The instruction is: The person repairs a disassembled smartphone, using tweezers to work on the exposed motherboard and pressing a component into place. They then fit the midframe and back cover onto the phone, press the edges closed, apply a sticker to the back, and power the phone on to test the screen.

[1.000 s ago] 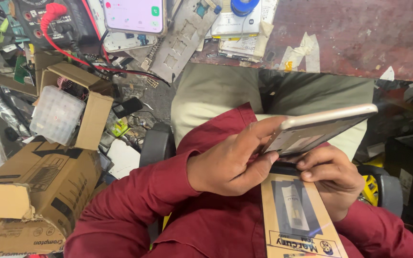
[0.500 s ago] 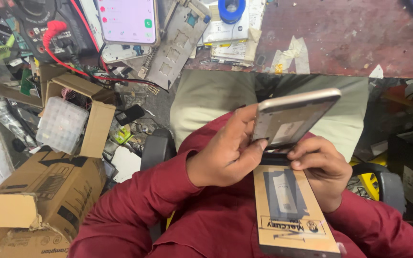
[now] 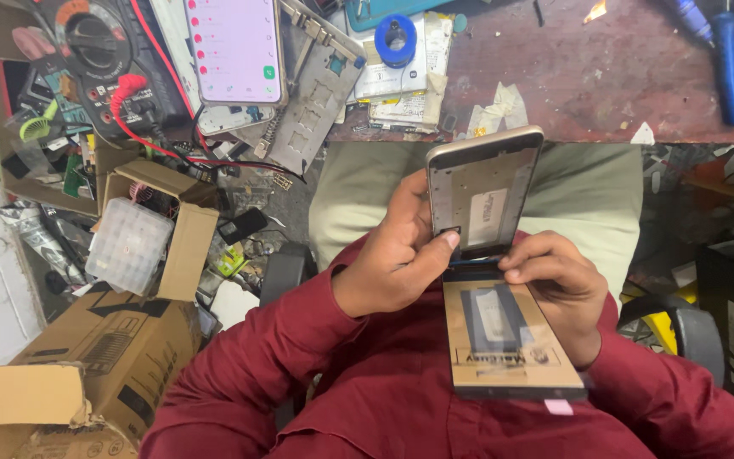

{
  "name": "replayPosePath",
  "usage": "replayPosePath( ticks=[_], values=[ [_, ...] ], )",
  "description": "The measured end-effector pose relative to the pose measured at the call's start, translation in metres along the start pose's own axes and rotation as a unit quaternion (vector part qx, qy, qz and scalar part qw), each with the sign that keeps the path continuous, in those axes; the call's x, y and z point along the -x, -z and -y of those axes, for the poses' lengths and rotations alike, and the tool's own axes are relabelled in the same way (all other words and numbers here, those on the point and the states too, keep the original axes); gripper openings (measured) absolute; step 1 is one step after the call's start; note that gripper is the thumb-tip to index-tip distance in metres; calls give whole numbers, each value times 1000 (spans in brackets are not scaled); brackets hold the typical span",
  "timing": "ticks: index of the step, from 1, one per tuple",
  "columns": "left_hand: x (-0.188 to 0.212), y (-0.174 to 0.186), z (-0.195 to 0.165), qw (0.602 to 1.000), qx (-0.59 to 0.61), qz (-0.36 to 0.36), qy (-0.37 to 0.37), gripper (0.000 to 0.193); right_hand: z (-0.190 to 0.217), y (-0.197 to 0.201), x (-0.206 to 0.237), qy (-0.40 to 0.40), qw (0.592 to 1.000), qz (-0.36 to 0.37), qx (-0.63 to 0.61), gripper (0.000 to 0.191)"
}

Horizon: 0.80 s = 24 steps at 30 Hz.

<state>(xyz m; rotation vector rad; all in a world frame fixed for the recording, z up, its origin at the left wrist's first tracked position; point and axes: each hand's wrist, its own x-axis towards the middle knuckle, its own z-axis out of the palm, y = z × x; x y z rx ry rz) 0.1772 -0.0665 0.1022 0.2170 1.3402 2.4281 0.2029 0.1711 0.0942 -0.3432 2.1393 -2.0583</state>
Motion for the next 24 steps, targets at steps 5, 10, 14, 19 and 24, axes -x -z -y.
replayPosePath(
  ticks=[5,10,14,19,24],
  values=[
    [0,-1,1,1000,-5,-10,11,67,-5,-1,1,2,1000,-17,-12,18],
    [-1,-3,3,1000,3,-26,12,68,-7,2,4,18,1000,-10,0,16],
    [0,-3,3,999,14,-28,11,71,-11,2,5,32,999,-16,1,13],
    [1,-2,3,999,45,-21,-1,74,-13,4,4,34,999,-2,3,13],
    [1,-2,5,999,32,-26,-18,74,-12,5,3,32,999,11,10,16]
  ],
)
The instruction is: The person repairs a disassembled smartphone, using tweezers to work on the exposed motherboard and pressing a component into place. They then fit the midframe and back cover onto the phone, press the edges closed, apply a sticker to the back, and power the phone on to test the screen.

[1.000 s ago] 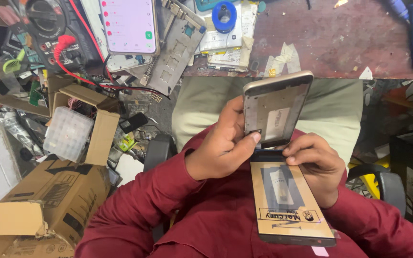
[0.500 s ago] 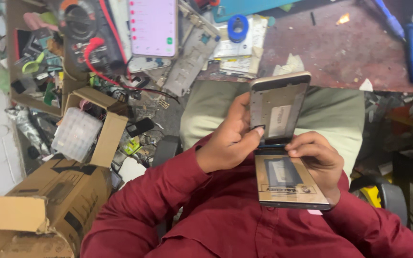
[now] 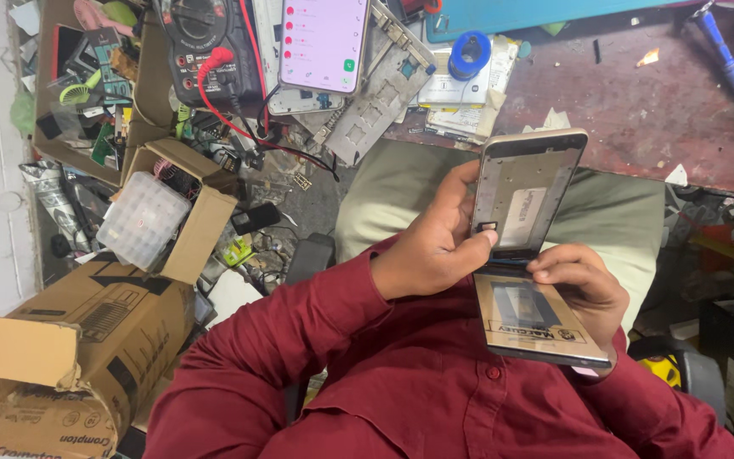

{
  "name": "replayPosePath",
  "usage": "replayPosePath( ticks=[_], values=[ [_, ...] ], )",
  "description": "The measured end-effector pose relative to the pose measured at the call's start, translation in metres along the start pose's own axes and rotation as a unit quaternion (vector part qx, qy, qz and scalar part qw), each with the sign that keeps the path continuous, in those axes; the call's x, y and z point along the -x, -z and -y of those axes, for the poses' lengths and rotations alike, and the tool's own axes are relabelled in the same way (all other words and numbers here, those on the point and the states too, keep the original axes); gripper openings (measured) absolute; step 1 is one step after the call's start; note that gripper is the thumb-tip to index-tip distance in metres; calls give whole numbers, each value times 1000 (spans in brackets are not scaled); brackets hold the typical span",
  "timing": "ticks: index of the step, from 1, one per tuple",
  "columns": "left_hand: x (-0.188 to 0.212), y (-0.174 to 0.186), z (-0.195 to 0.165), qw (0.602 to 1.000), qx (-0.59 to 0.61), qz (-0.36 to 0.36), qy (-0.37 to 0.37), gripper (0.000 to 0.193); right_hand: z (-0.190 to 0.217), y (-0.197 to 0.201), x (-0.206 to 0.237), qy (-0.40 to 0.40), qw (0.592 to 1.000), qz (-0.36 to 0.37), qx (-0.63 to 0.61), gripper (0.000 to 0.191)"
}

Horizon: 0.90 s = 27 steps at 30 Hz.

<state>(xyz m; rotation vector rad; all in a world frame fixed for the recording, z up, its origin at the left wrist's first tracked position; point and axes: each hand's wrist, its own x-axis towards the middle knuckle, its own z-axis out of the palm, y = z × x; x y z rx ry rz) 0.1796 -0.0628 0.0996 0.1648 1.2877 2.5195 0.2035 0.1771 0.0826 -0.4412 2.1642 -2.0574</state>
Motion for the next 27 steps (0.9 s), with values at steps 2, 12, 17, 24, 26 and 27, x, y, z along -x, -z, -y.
replayPosePath(
  ticks=[2,12,17,24,26,27],
  values=[
    [0,1,0,1000,-8,5,-2,73,1,0,-1,-2,1000,1,5,17],
    [1,2,5,1000,-27,1,-3,70,-3,-3,0,0,1000,-4,20,14],
    [0,4,2,999,-33,0,13,69,-3,-5,-2,21,999,-9,24,15],
    [1,2,1,998,-56,-13,-4,68,-4,-5,-4,15,1000,6,18,14],
    [2,0,3,998,-50,-29,5,68,-6,-3,-3,16,1000,12,11,15],
    [2,-2,5,998,-46,-37,11,68,-7,-2,-3,17,1000,13,6,16]
  ],
)
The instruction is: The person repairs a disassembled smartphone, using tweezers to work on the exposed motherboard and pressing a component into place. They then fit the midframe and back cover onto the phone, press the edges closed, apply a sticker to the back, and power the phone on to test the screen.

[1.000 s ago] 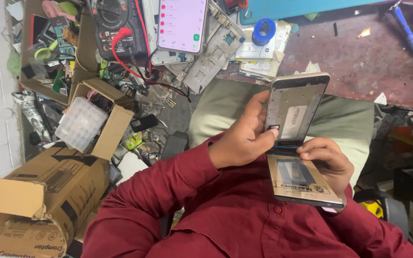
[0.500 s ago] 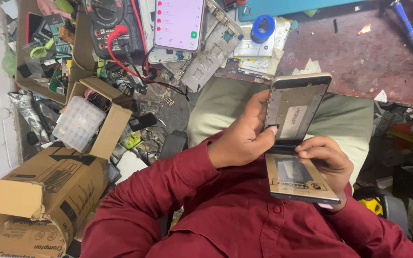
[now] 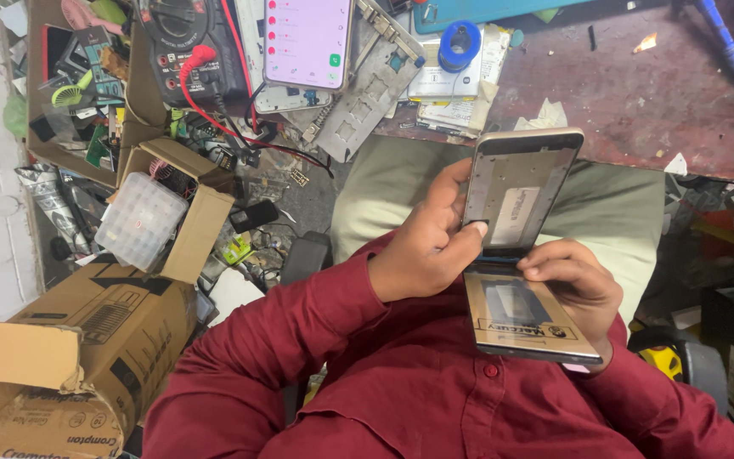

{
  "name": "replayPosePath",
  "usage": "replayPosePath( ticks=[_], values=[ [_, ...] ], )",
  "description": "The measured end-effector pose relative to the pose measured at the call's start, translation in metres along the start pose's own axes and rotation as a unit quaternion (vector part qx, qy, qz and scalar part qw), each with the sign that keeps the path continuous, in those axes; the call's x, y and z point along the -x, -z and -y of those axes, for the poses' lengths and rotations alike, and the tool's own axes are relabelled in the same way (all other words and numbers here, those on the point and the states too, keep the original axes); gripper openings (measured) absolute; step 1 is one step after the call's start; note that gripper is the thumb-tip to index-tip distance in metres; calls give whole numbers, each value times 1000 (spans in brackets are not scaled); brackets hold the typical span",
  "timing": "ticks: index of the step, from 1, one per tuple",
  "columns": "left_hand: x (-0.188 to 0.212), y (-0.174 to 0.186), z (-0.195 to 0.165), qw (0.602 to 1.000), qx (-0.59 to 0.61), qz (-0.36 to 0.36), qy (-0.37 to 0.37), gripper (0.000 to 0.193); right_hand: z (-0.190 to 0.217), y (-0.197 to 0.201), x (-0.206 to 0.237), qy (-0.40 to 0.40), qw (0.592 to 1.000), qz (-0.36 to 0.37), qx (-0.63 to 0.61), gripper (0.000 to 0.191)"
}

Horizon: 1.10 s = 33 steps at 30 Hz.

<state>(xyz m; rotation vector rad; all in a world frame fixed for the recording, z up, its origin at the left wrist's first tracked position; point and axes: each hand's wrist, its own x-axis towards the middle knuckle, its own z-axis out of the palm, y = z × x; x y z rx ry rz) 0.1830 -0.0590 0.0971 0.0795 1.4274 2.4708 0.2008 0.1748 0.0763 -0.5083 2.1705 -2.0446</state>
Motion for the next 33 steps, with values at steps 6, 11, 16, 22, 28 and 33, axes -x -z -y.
replayPosePath(
  ticks=[6,11,16,22,28,33],
  values=[
    [0,0,1,999,-16,31,-17,68,-5,2,5,-8,1000,-16,-5,13],
    [-2,4,0,997,-29,71,-12,70,-5,5,6,-23,1000,-13,-8,15],
    [-1,3,1,997,-51,56,-11,69,-3,4,5,-25,1000,-8,-15,15],
    [-2,0,5,999,6,38,-14,70,-4,3,2,-10,1000,-1,-10,17],
    [-4,4,-2,998,-1,55,-8,71,6,0,6,-63,998,-11,-8,10],
    [0,12,-14,992,92,84,19,75,13,-15,4,-122,988,-80,-54,18]
  ],
)
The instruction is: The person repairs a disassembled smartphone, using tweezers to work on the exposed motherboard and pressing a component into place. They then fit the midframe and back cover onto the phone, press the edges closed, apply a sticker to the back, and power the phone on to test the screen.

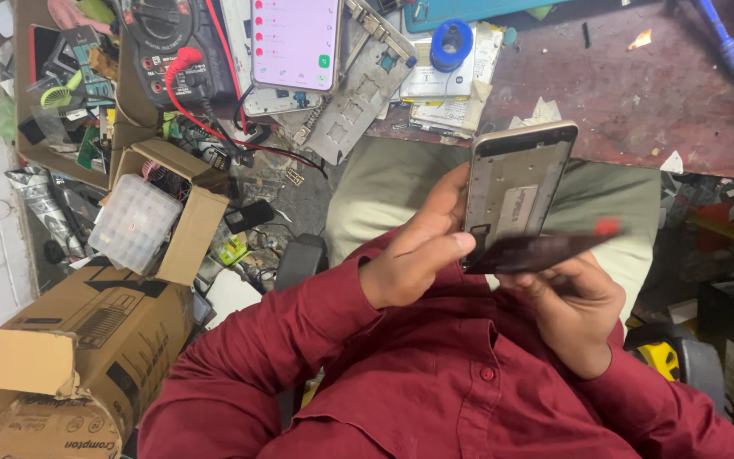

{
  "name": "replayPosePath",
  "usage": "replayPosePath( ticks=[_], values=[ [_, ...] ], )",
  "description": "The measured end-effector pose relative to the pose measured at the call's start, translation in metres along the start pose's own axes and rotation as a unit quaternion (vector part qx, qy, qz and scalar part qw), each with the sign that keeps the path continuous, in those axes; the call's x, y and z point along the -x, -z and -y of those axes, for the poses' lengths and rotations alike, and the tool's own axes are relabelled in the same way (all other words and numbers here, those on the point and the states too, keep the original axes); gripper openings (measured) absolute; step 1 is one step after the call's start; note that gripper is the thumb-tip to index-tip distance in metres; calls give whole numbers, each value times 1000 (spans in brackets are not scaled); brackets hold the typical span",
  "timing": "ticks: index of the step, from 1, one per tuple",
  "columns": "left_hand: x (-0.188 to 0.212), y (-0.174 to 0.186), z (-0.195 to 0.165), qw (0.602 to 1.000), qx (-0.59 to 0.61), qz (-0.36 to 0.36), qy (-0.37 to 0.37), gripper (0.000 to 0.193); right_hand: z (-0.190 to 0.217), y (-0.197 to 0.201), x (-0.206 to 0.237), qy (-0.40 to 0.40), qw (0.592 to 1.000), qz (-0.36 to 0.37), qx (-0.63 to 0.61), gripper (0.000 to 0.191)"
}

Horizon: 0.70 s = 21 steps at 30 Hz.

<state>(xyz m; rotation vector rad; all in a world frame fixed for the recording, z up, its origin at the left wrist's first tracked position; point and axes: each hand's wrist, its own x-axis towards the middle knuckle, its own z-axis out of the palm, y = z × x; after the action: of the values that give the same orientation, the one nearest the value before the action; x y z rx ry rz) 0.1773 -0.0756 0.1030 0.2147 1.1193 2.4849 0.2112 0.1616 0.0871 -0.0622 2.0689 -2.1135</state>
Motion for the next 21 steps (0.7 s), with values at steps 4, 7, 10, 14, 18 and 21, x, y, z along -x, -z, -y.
replayPosePath(
  ticks=[4,7,10,14,18,21],
  values=[
    [-1,-1,1,1000,-17,7,-17,66,8,-4,-4,-22,1000,-2,-12,20],
    [-2,-3,4,1000,-23,-1,-18,65,11,-7,-7,-37,999,-10,-25,24],
    [-3,-5,6,999,-30,-12,-20,61,13,-9,-9,-44,999,-10,-10,26],
    [-4,-7,7,997,-64,-24,-36,56,15,-10,-11,-49,999,-12,-12,29],
    [-5,-8,8,994,-90,-45,-38,54,17,-9,-11,-24,999,-4,23,35],
    [-6,-9,8,994,-87,-47,-48,53,16,-10,-9,8,998,-15,62,44]
  ],
)
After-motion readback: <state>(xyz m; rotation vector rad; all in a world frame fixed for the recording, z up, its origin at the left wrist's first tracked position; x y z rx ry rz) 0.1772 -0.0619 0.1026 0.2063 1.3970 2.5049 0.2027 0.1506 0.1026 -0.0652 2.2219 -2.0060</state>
